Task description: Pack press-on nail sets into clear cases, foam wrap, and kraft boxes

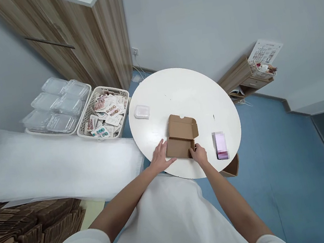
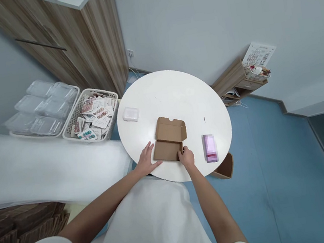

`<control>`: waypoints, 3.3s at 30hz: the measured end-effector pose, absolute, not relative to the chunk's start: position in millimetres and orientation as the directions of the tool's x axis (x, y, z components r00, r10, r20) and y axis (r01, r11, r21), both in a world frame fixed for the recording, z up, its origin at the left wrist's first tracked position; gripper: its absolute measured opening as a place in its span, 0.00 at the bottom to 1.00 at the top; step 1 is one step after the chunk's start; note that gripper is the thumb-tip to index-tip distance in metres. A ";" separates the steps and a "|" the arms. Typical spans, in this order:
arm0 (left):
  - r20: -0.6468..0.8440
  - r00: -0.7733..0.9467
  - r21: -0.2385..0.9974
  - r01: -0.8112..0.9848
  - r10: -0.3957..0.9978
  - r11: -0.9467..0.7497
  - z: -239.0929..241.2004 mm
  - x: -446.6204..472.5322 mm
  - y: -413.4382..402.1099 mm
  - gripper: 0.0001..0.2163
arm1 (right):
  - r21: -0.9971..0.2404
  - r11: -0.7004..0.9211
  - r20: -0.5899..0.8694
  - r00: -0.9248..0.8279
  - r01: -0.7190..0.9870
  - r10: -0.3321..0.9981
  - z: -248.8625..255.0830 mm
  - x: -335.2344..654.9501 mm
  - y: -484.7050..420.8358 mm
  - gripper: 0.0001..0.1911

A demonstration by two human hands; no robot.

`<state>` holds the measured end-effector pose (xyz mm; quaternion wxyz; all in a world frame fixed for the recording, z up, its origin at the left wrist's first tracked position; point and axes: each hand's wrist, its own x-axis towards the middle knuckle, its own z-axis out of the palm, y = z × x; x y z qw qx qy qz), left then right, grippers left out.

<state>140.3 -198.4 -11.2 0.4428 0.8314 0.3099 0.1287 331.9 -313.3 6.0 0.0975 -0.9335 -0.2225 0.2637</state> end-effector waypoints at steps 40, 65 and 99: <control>-0.453 0.483 0.824 0.548 0.749 0.145 -10.5 199.7 -242.6 0.26 | -0.856 -0.485 -0.490 0.575 -0.177 0.655 -11.3 360.9 -390.6 0.36; -0.267 0.151 0.840 0.520 0.952 0.153 -26.4 143.9 -4.1 0.24 | -0.850 -0.523 -0.438 0.463 0.066 0.770 3.3 283.6 -118.8 0.18; -0.278 0.579 0.880 0.474 0.766 -0.039 26.6 224.1 -207.6 0.20 | -0.903 -0.387 -0.395 0.719 -0.187 0.572 17.5 340.9 -306.9 0.13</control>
